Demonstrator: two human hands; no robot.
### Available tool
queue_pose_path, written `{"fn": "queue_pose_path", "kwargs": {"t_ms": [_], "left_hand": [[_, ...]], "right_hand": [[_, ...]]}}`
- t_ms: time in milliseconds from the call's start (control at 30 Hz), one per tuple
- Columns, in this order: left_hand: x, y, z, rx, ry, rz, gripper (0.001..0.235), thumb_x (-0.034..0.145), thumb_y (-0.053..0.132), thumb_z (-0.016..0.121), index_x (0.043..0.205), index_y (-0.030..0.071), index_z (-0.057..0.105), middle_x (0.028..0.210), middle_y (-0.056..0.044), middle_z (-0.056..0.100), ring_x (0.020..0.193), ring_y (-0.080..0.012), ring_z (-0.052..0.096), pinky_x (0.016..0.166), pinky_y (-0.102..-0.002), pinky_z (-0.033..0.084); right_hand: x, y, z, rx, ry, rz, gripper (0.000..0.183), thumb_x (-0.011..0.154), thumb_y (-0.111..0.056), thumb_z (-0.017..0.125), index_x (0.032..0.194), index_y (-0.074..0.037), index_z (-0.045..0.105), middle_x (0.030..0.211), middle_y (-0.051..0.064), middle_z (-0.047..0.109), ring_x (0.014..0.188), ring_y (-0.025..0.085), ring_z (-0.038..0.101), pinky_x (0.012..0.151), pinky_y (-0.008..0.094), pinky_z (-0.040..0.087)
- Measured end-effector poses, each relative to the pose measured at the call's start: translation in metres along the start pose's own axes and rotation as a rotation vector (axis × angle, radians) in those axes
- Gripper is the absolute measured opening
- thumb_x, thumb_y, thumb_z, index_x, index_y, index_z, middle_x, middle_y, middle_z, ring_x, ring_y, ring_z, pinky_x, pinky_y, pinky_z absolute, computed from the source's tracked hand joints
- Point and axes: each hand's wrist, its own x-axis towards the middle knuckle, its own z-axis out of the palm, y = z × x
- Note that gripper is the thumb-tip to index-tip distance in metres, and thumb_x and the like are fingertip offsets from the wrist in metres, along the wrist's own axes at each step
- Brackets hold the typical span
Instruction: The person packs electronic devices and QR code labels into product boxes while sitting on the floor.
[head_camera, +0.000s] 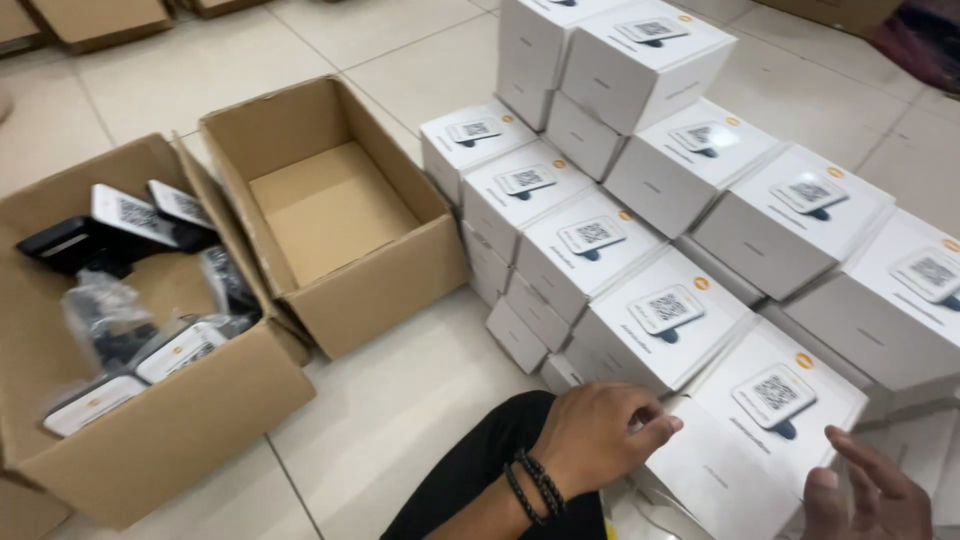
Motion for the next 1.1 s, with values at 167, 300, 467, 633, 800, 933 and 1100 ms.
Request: {"fn": "queue_pose_path", "kwargs": {"t_ms": [167, 300, 467, 633, 800, 933, 1100], "left_hand": [[-0.005, -0.023, 0.047, -0.059, -0.02, 0.014, 0.062, 0.094, 0.056, 0.059, 0.131, 0.005, 0.062, 0.123, -0.016, 0.066, 0.113, -0.0323, 0.064, 0.093, -0.045, 0.051], [-0.019, -0.024, 0.057, -0.235, -0.003, 0.028, 0.08, 0.093, 0.061, 0.057, 0.15, 0.005, 0.047, 0.141, -0.02, 0.054, 0.13, -0.0364, 0.055, 0.103, -0.047, 0.047], [-0.045, 0.002, 0.034, -0.316, 0.04, 0.048, 0.08, 0.093, 0.063, 0.054, 0.148, 0.006, 0.05, 0.136, -0.018, 0.058, 0.128, -0.0333, 0.058, 0.104, -0.043, 0.048], [-0.051, 0.006, 0.02, -0.323, 0.145, 0.162, 0.067, 0.095, 0.053, 0.061, 0.142, 0.005, 0.055, 0.133, -0.017, 0.062, 0.127, -0.0315, 0.06, 0.104, -0.041, 0.049], [-0.04, 0.007, 0.029, -0.329, 0.312, 0.417, 0.043, 0.099, 0.028, 0.064, 0.137, 0.007, 0.061, 0.139, -0.012, 0.066, 0.132, -0.0293, 0.062, 0.112, -0.041, 0.049], [-0.041, 0.009, 0.028, -0.344, 0.321, 0.456, 0.043, 0.102, 0.024, 0.061, 0.142, 0.008, 0.059, 0.139, -0.011, 0.066, 0.131, -0.029, 0.062, 0.113, -0.041, 0.048], [-0.081, 0.013, 0.003, -0.512, 0.351, 0.564, 0.047, 0.108, 0.02, 0.058, 0.153, 0.009, 0.05, 0.152, -0.014, 0.059, 0.143, -0.0316, 0.056, 0.121, -0.044, 0.045]], "right_hand": [[-0.068, -0.008, 0.022, 0.095, 0.11, 0.304, 0.077, 0.086, -0.02, 0.07, 0.147, 0.012, 0.038, 0.142, 0.039, 0.046, 0.145, 0.048, 0.043, 0.116, 0.057, 0.039], [-0.09, -0.057, 0.057, 0.414, 0.116, 0.403, 0.095, 0.078, -0.01, 0.065, 0.16, 0.002, 0.019, 0.154, 0.035, 0.037, 0.149, 0.044, 0.036, 0.12, 0.054, 0.028], [-0.093, -0.125, 0.046, 0.325, 0.123, 0.455, 0.088, 0.079, 0.0, 0.064, 0.159, -0.003, 0.026, 0.151, 0.032, 0.043, 0.143, 0.04, 0.046, 0.116, 0.052, 0.036], [-0.091, -0.134, 0.034, 0.204, 0.167, 0.181, 0.082, 0.078, 0.003, 0.068, 0.151, 0.002, 0.031, 0.151, 0.029, 0.04, 0.14, 0.038, 0.049, 0.105, 0.048, 0.046], [-0.075, -0.167, 0.024, -0.036, 0.173, 0.178, 0.048, 0.094, 0.003, 0.068, 0.139, 0.006, 0.054, 0.138, 0.029, 0.056, 0.136, 0.039, 0.059, 0.102, 0.048, 0.057], [-0.059, -0.161, 0.011, 0.006, 0.363, 0.173, 0.031, 0.108, -0.004, 0.054, 0.137, 0.008, 0.056, 0.136, 0.029, 0.057, 0.134, 0.039, 0.058, 0.106, 0.047, 0.057], [-0.043, 0.224, -0.058, 0.098, -0.026, -0.117, 0.031, 0.106, -0.012, 0.045, 0.132, 0.003, 0.053, 0.138, 0.021, 0.052, 0.138, 0.03, 0.045, 0.113, 0.043, 0.04]]}}
